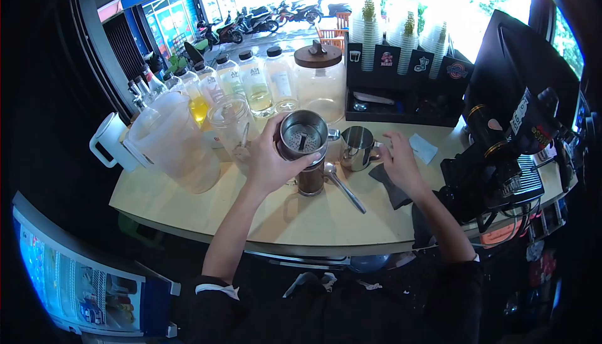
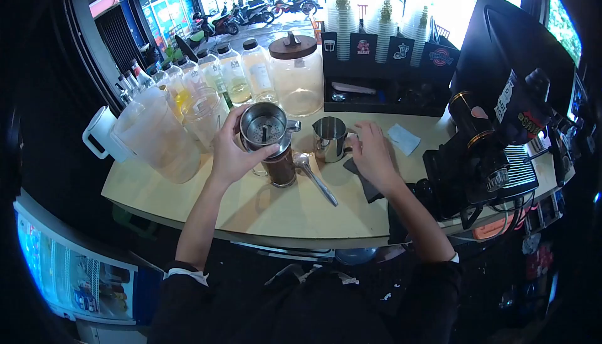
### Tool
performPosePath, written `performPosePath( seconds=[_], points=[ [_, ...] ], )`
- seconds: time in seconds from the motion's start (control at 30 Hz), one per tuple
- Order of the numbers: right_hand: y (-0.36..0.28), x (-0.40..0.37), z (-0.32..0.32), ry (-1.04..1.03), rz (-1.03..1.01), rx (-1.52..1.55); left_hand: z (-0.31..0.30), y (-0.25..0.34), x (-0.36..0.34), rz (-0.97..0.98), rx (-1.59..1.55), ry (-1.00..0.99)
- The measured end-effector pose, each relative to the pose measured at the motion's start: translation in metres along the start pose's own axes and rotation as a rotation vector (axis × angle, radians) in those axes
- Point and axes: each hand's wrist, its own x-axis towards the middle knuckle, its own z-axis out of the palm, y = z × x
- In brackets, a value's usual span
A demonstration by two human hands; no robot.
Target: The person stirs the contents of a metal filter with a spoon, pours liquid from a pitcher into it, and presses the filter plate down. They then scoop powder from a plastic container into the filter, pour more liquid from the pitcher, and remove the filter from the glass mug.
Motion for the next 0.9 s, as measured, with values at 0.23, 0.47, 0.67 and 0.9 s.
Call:
performPosePath(
  seconds=[0.23,0.47,0.67,0.9],
  points=[
    [0.020,0.010,0.013,-0.500,0.405,0.290,0.006,-0.003,-0.009,0.121,-0.017,0.115],
    [0.019,0.014,0.023,-0.379,0.574,0.897,-0.003,-0.003,-0.008,0.085,0.148,0.039],
    [-0.002,0.065,-0.012,-0.272,0.338,0.907,-0.006,-0.005,0.000,-0.039,0.003,-0.048],
    [-0.044,0.115,-0.047,-0.272,0.126,0.817,-0.006,-0.017,0.008,-0.118,-0.129,-0.141]
  ],
)
